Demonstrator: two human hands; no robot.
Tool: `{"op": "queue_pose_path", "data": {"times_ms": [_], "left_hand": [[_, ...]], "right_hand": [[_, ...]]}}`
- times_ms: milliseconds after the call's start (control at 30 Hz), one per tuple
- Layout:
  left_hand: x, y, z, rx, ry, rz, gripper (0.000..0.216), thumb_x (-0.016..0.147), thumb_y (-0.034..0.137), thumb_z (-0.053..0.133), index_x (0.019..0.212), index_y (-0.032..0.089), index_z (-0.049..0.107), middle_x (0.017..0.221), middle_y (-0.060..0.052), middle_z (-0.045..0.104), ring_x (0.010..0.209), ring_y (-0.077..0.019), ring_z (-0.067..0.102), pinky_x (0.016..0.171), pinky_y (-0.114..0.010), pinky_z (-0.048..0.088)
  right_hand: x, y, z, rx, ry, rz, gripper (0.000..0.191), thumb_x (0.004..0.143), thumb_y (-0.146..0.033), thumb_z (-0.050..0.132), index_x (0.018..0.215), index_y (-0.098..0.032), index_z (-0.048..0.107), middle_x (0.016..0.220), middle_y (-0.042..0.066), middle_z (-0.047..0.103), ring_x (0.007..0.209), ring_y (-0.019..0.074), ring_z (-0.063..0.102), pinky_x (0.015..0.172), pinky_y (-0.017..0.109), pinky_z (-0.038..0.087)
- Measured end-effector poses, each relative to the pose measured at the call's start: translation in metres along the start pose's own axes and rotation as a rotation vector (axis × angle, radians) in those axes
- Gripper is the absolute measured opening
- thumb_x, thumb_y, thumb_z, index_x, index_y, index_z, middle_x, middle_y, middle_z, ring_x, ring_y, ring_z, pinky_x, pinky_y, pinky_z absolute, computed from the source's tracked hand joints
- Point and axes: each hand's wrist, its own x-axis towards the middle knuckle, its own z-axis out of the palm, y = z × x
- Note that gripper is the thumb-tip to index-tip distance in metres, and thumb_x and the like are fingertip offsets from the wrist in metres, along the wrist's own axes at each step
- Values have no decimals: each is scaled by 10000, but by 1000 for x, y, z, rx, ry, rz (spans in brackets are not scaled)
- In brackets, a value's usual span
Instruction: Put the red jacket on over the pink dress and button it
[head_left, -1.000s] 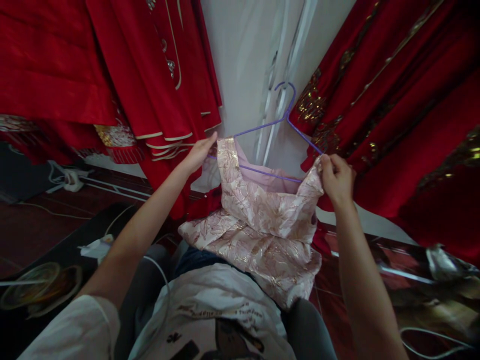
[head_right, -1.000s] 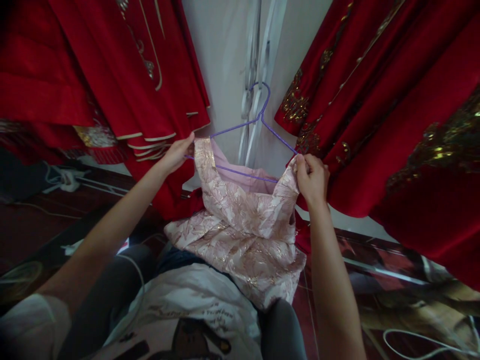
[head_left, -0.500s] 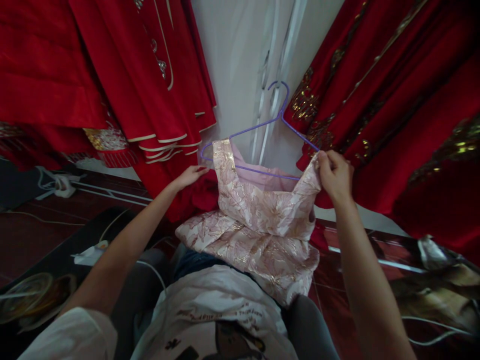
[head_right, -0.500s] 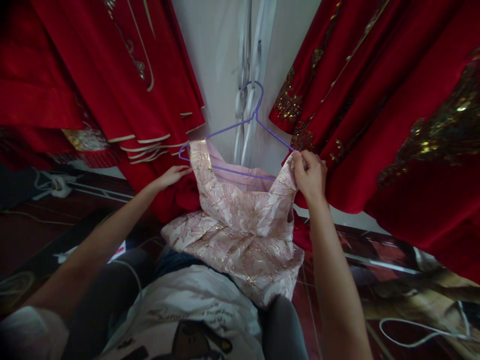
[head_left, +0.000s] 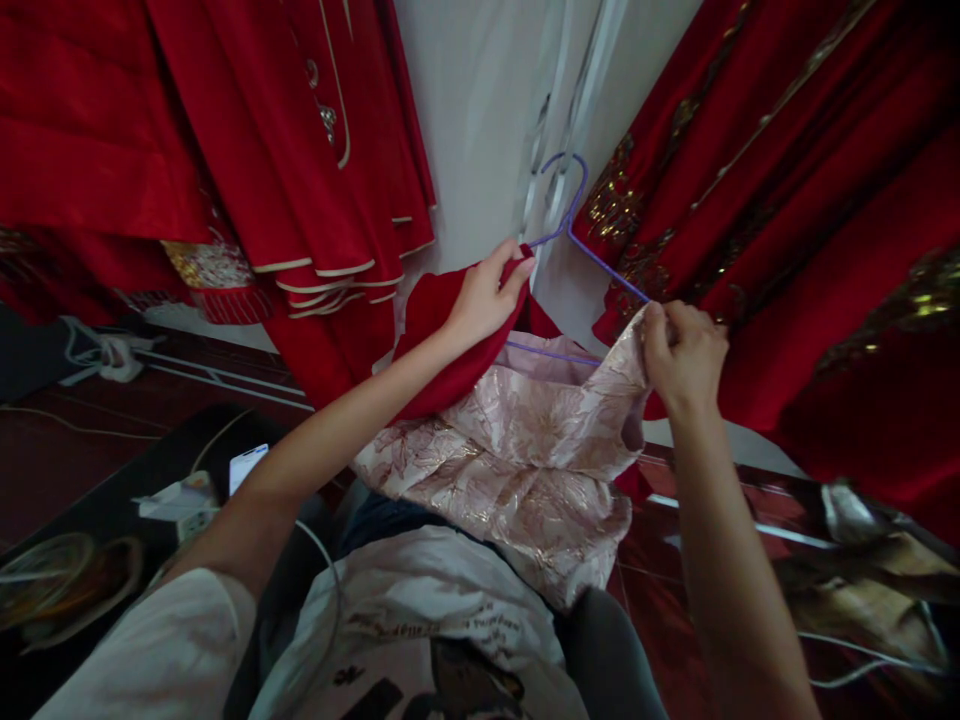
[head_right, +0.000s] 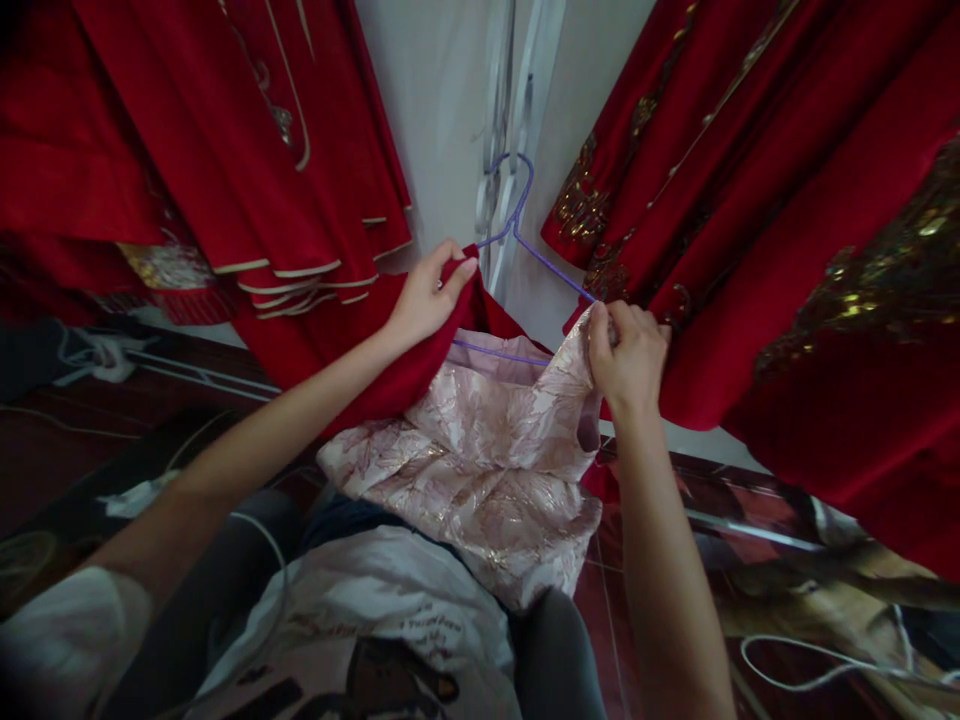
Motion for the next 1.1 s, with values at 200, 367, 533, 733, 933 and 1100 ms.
{"op": "queue_pose_path", "data": {"times_ms": [200, 367, 533, 733, 933, 1100], "left_hand": [[4, -21, 9, 184, -127, 31, 192, 875, 381, 613, 848, 203, 546, 831, -23, 594, 876, -195, 590, 823, -327, 455], [19, -56, -3, 432, -195, 7, 202, 771, 354, 705, 797, 191, 588, 1127, -99, 565, 1166, -298, 480, 1010, -443, 362], [10, -72, 4, 423, -274, -73, 180, 840, 374, 607, 781, 206, 582, 971, -67, 556, 1035, -268, 536, 937, -421, 396], [-17, -66, 15, 433, 8, -120, 133, 831, 285, 583, 741, 196, 545, 942, -53, 544, 1030, -253, 524, 958, -418, 358], [-13, -69, 22, 419, 14, -159, 151, 829, 267, 576, 708, 198, 519, 889, -30, 548, 961, -221, 539, 925, -396, 378], [-12, -69, 21, 427, 20, -147, 162, 829, 278, 581, 702, 201, 517, 891, -36, 555, 956, -221, 533, 915, -394, 380]], "right_hand": [[5, 6, 6, 82, -98, 27, 389, 940, -474, 355, 710, -218, 538, 727, 91, 639, 765, 255, 604, 696, 345, 383], [35, 20, 17, 229, -422, 168, 623, 883, -695, 329, 571, -225, 594, 558, 76, 622, 690, 268, 655, 642, 335, 427], [80, 21, 30, 550, -1020, 370, 728, 793, -822, 318, 712, -238, 746, 822, 109, 745, 863, 305, 690, 780, 397, 520], [103, 0, 50, 614, -1062, 438, 717, 809, -754, 421, 1051, -156, 734, 1013, 138, 733, 1112, 318, 621, 942, 468, 462], [108, -17, 64, 663, -892, 292, 659, 813, -665, 521, 1171, -132, 671, 1176, 129, 681, 1267, 305, 501, 1002, 479, 402], [104, -18, 69, 700, -859, 265, 750, 810, -728, 460, 1148, -94, 676, 1193, 169, 658, 1272, 301, 508, 979, 464, 427]]}}
